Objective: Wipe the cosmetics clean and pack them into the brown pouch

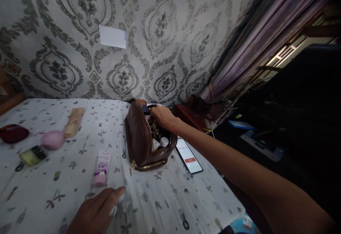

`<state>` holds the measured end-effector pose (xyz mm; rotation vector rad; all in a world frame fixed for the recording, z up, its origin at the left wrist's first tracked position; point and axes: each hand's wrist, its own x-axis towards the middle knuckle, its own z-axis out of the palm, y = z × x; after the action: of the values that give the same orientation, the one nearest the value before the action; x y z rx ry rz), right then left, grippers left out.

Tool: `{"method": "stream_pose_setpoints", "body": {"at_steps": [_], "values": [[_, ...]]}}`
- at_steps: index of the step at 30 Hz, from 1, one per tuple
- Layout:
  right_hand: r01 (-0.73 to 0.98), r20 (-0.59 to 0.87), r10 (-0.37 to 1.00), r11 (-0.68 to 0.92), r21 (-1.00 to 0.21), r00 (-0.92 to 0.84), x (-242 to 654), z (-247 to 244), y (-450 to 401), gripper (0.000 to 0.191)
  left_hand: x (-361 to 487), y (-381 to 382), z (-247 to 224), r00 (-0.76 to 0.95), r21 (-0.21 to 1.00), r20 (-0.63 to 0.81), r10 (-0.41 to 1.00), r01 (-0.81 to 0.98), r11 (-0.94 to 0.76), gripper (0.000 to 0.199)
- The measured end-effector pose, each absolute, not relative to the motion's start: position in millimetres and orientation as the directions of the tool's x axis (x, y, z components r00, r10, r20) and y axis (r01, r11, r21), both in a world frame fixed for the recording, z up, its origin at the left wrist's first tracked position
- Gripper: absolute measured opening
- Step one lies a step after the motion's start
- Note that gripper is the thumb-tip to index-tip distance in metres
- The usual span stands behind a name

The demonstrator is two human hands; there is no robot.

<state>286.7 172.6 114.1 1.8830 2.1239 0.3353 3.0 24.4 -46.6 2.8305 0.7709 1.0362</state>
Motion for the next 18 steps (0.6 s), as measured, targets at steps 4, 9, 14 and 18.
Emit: {"method": "stream_pose_setpoints", "body": {"at_steps": [4,9,14,18], "values": [[0.935,0.041,0.997,0.049,0.350,-0.068,294.9,137.4,154.8,0.030,2.7,26.1,-47.6,0.654,0.168,0.609,0.448,0.446,-0.879,0.066],[0.991,0.333,0.943,-0.017,0.132,-0.028,295.1,144.0,102.0,0.032,7.3,28.1,-47.2,0.595,0.151,0.673,0.439,0.470,-0.870,0.061],[0.840,0.411,0.811,0.517,-0.167,-0.417,266.3,85.1,40.0,0.043,7.4,23.7,-37.6,0.537,0.282,0.624,0.568,0.524,-0.804,0.045],[0.679,0.426,0.707,0.691,-0.248,-0.564,234.7,31.5,17.5,0.044,0.7,28.6,-33.4,0.469,0.386,0.568,0.677,0.574,-0.722,0.040]]}}
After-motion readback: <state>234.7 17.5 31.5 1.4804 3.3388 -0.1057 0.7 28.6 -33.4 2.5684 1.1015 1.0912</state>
